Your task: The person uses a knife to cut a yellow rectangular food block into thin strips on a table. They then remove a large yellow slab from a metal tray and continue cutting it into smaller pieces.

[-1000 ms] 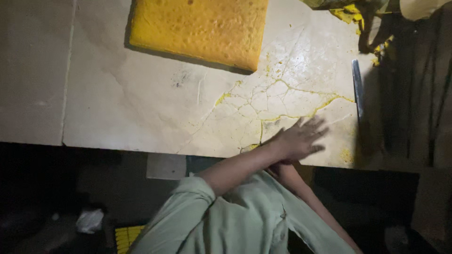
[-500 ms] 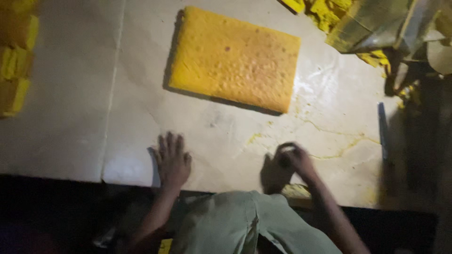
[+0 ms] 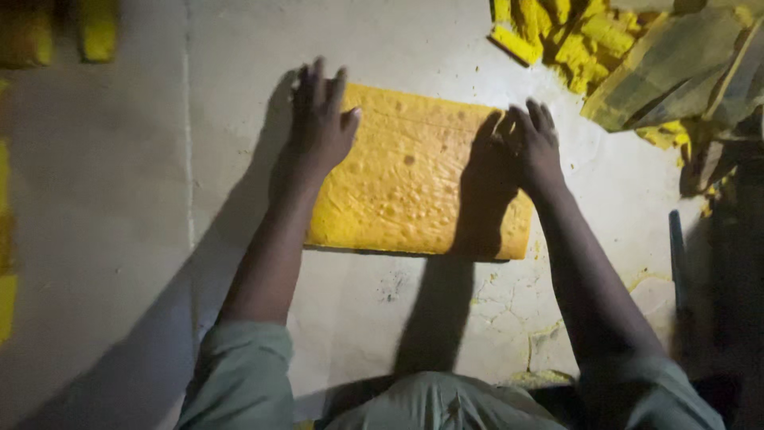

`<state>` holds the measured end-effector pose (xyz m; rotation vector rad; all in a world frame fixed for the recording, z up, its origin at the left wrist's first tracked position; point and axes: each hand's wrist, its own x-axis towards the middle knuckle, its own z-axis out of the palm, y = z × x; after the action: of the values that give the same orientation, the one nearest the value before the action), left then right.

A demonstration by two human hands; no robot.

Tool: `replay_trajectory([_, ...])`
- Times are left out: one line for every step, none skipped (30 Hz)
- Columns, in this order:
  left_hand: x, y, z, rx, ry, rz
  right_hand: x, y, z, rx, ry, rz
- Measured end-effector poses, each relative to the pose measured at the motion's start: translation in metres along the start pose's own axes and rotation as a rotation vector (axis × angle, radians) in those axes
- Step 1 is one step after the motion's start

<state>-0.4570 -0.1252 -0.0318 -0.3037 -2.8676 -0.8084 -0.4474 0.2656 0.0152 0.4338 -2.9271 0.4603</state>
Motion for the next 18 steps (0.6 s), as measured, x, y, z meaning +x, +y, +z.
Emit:
replay_trajectory([0.005, 0.01, 0.007, 0.045, -0.044, -0.03, 0.008, 0.001, 0.008, 0.001, -0.036, 0.014])
replay_trajectory([0.009, 0.018, 0.012, 0.093, -0.089, -0.062, 0.011, 0.0, 0.013, 0.005, -0.074, 0.024])
replay_trajectory([0.008, 0.023, 0.015, 0.149, -0.125, -0.095, 0.009, 0.001, 0.017, 0.008, -0.089, 0.05])
replay_trajectory([0.003, 0.027, 0.014, 0.149, -0.124, -0.091, 0.002, 0.003, 0.022, 0.012, -0.09, 0.071])
replay_trajectory([-0.006, 0.032, 0.013, 0.147, -0.119, -0.08, -0.011, 0.004, 0.024, 0.012, -0.084, 0.093])
replay_trajectory([-0.019, 0.037, 0.01, 0.143, -0.118, -0.071, -0.026, 0.004, 0.025, 0.009, -0.088, 0.107])
replay_trajectory([-0.039, 0.045, 0.006, 0.16, -0.106, -0.063, -0.045, 0.0, 0.024, 0.008, -0.101, 0.121])
replay_trajectory([-0.062, 0.054, 0.001, 0.178, -0.092, -0.055, -0.066, -0.004, 0.021, 0.007, -0.113, 0.133])
replay_trajectory([-0.086, 0.064, -0.005, 0.199, -0.071, -0.043, -0.087, -0.01, 0.018, 0.018, -0.174, 0.21])
replay_trajectory([-0.111, 0.078, -0.01, 0.221, -0.05, -0.053, -0.107, -0.016, 0.014, 0.028, -0.221, 0.28])
replay_trajectory([-0.129, 0.09, -0.013, 0.246, -0.009, -0.057, -0.126, -0.022, 0.01, -0.039, -0.177, 0.218])
replay_trajectory([-0.148, 0.1, -0.017, 0.222, -0.043, -0.101, -0.144, -0.027, 0.005, -0.107, -0.134, 0.16])
replay_trajectory([-0.169, 0.111, -0.02, 0.194, -0.088, -0.143, -0.162, -0.03, -0.001, -0.094, -0.161, 0.165])
replay_trajectory([-0.187, 0.119, -0.022, 0.223, -0.08, -0.137, -0.179, -0.033, -0.006, -0.082, -0.187, 0.178])
replay_trajectory([-0.201, 0.127, -0.021, 0.248, -0.073, -0.124, -0.194, -0.033, -0.011, -0.061, -0.116, 0.093])
replay_trajectory([-0.213, 0.135, -0.019, 0.267, -0.077, -0.11, -0.208, -0.031, -0.017, -0.044, -0.053, 0.016])
replay_trajectory([-0.228, 0.143, -0.015, 0.273, -0.072, -0.121, -0.226, -0.025, -0.024, -0.031, -0.002, -0.045])
replay_trajectory([-0.241, 0.151, -0.011, 0.275, -0.078, -0.123, -0.243, -0.015, -0.032, 0.094, -0.082, 0.017])
